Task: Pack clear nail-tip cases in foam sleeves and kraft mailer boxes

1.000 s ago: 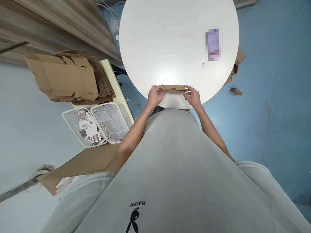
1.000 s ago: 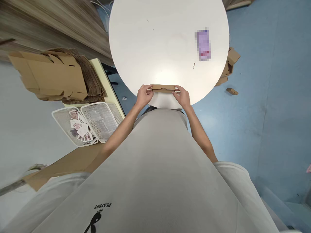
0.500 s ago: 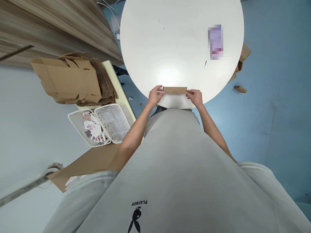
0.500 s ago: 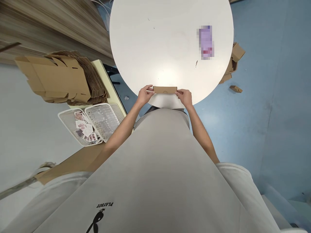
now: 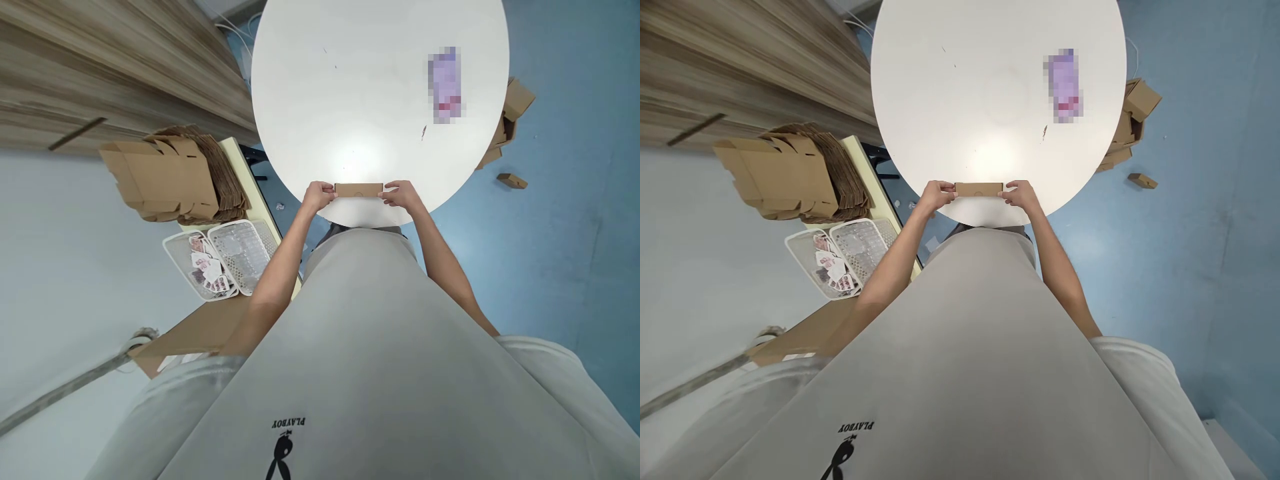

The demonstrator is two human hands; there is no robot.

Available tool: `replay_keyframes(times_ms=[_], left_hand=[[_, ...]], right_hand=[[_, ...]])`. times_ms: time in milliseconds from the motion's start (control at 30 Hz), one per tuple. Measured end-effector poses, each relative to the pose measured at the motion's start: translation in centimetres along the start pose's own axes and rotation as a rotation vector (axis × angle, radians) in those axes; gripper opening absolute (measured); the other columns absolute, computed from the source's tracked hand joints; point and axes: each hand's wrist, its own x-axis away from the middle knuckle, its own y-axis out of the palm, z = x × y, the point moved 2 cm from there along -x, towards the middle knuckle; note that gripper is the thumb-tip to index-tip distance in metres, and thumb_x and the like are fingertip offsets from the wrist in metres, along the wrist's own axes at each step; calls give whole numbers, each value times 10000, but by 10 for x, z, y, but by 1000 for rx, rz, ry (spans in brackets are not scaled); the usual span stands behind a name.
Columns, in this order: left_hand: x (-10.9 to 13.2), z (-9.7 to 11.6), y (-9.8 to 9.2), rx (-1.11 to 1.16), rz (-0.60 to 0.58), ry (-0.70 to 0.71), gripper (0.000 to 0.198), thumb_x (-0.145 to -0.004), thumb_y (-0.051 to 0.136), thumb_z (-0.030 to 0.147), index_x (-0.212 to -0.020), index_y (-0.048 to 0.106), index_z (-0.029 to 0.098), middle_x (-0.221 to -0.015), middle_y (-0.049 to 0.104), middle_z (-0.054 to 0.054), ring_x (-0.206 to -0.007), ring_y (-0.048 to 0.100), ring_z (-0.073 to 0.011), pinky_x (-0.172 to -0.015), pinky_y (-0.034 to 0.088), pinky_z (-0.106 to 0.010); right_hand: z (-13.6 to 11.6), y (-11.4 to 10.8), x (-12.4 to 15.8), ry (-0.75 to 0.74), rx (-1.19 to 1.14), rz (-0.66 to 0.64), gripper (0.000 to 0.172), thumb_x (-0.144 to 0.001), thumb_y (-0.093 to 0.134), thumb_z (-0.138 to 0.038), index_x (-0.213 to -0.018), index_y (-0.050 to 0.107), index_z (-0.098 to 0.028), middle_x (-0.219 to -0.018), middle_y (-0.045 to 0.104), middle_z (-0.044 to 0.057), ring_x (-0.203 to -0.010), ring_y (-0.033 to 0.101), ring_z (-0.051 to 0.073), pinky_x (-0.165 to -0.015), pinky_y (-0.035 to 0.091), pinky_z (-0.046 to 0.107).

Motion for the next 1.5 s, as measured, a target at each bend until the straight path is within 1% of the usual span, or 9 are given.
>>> replay_keyframes(times_ms=[200,333,433,567,667,833,1000,1300,1500], left_hand=[[15,3,0,30,49,-70,877,-808,845,132,-1641,573,164,-1572,639,-253,-1181,750,-303,-979,671,-477],[23,5,12,56,92,-52,753,-812,777,120,-1553,659,180,-1552,681,-211,-1230,739,-317,-1019,672,-511],[32,9,29,82,186,-24,595,-820,738,111,-1414,743,145,-1499,733,-185,-1259,744,-321,-1069,655,-509],[54,15,62,211,376,-35,341,-918,771,271,-1241,784,160,-1415,774,-167,-1272,749,-298,-1046,660,-443],[75,21,90,418,471,-50,221,-953,789,353,-1080,763,174,-1302,798,-151,-1225,760,-247,-1042,657,-404],[102,33,132,750,462,-88,268,-845,861,213,-1069,715,205,-1270,799,-104,-1286,750,-210,-1160,612,-416],[125,37,174,953,477,-49,230,-825,730,140,-1044,688,197,-1195,810,-90,-1271,765,-195,-1212,576,-374],[166,26,271,997,489,81,355,-830,740,228,-1180,683,198,-1236,807,-92,-1281,758,-202,-1185,572,-378],[182,55,327,821,542,200,327,-898,761,276,-1206,684,199,-1362,771,-132,-1335,731,-228,-1178,572,-369]], right_hand=[[8,-1,-2,-4,-109,-110,900,-797,1059,-375,-1550,612,-168,-1052,852,104,-825,850,239,-998,730,470],[14,2,-9,-28,-123,-161,973,-802,1044,-422,-1613,568,-174,-1159,845,136,-856,851,239,-1017,726,466],[18,4,-14,-78,-79,-177,882,-821,1008,-469,-1567,617,-209,-1072,848,97,-899,849,257,-1001,724,473],[20,-5,-10,-154,-25,-167,728,-819,980,-530,-1419,698,-228,-954,836,54,-913,838,268,-960,712,456],[20,-25,-1,-225,-75,-116,670,-865,899,-643,-1371,691,-255,-1031,840,55,-931,827,237,-960,699,420],[19,-60,13,-356,-185,-119,618,-809,891,-605,-1280,677,-266,-1358,799,124,-1112,792,257,-982,691,442],[33,-88,38,-472,-248,-142,620,-747,901,-575,-1239,683,-269,-1442,759,136,-1265,756,316,-973,695,450],[87,-154,92,-500,-169,-91,763,-717,876,-725,-1280,616,-280,-1502,731,134,-1253,769,303,-819,729,359],[131,-206,115,-451,-164,-7,677,-815,820,-742,-1261,557,-305,-1462,751,88,-1291,749,254,-926,724,376]])
